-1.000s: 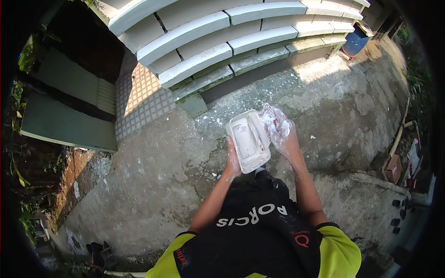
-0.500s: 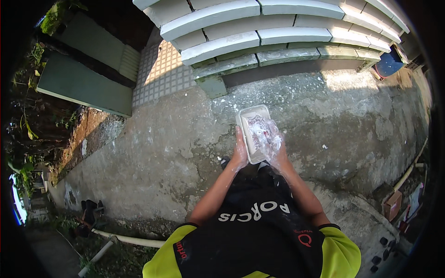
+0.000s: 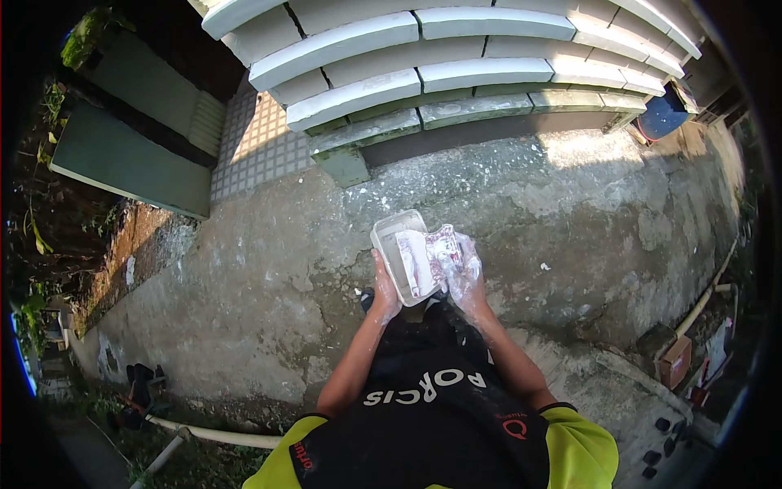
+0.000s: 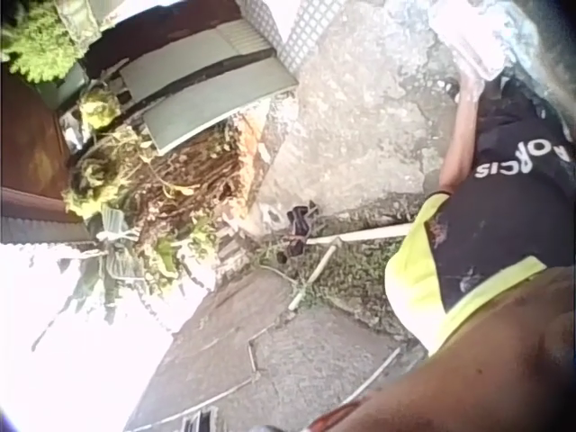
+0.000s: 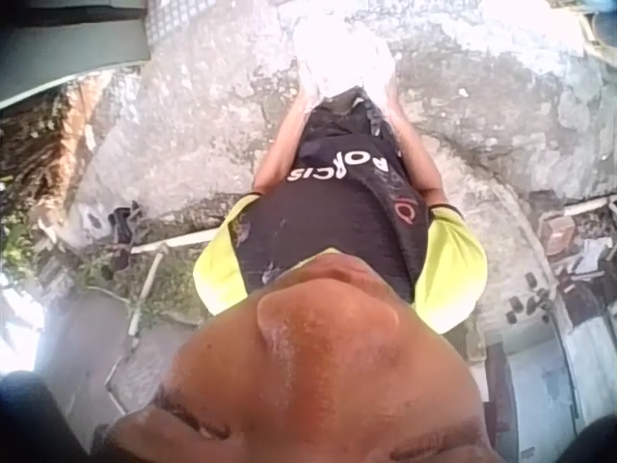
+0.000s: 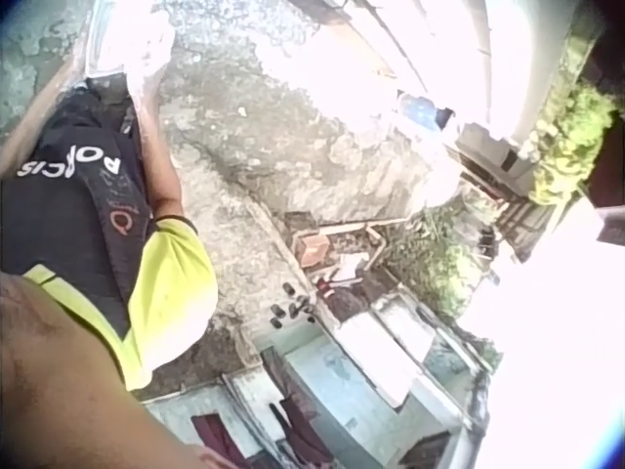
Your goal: Applying plaster or putty to gaps in an exterior wall structure using a rag and a plastic container.
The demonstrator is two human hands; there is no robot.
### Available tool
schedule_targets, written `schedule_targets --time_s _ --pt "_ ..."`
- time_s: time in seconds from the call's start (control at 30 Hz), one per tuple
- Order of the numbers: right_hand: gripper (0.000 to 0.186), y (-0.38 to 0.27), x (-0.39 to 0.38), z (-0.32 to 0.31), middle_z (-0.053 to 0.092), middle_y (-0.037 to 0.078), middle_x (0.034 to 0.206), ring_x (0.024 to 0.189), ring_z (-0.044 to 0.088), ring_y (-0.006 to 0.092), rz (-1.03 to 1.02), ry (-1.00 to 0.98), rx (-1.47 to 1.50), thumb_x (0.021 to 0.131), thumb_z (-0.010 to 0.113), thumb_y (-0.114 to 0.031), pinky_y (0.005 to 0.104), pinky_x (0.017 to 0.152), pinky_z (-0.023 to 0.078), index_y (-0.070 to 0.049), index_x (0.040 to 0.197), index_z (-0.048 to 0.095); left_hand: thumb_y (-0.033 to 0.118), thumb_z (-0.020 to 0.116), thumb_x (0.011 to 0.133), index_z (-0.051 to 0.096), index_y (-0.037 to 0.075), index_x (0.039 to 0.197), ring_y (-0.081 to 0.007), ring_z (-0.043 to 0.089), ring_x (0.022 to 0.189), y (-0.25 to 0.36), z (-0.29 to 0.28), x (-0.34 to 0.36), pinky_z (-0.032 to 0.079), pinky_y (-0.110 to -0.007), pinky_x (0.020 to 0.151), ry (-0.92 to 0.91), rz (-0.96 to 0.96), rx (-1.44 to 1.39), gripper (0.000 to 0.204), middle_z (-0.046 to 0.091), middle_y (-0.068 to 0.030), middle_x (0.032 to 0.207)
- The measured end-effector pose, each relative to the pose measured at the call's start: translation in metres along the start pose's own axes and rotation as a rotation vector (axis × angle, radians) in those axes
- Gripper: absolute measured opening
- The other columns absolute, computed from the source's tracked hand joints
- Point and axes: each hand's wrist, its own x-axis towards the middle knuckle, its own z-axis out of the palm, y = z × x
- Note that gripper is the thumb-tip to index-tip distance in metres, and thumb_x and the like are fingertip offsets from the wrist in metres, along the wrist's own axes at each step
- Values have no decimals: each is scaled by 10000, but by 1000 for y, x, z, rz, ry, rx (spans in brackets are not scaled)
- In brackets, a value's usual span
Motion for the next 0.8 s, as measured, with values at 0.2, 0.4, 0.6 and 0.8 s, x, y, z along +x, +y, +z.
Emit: schedule_targets --time_s 0.2,0.4,0.6,0.8 --pt "292 37 -4 -43 616 71 947 825 565 111 -68 119 -79 864 539 -54 274 716 480 18 1142 489 618 183 930 301 41 1400 -259 470 1216 -45 21 4 373 -398 1031 -78 38 29 753 436 -137 1358" --pt "278 38 1 -66 602 58 1001 893 552 100 -100 173 -92 891 549 -76 264 783 465 -6 1155 503 557 239 960 361 14 1363 -238 486 1169 -77 37 9 350 -343 1022 -40 91 271 686 486 -129 1297" --pt "264 11 3 -78 593 53 987 900 543 98 -140 190 -5 897 546 -70 261 789 458 -6 1150 502 614 242 928 331 102 1395 -256 483 1198 -43 39 26 386 -402 1014 -21 -41 -36 699 466 -93 1336" --pt "276 24 35 -115 564 63 1032 939 550 90 -8 283 333 893 538 -30 250 806 473 -12 1153 449 617 235 924 365 129 1376 -276 493 1186 -8 -12 41 404 -439 996 40 104 -86 678 484 -68 1321"
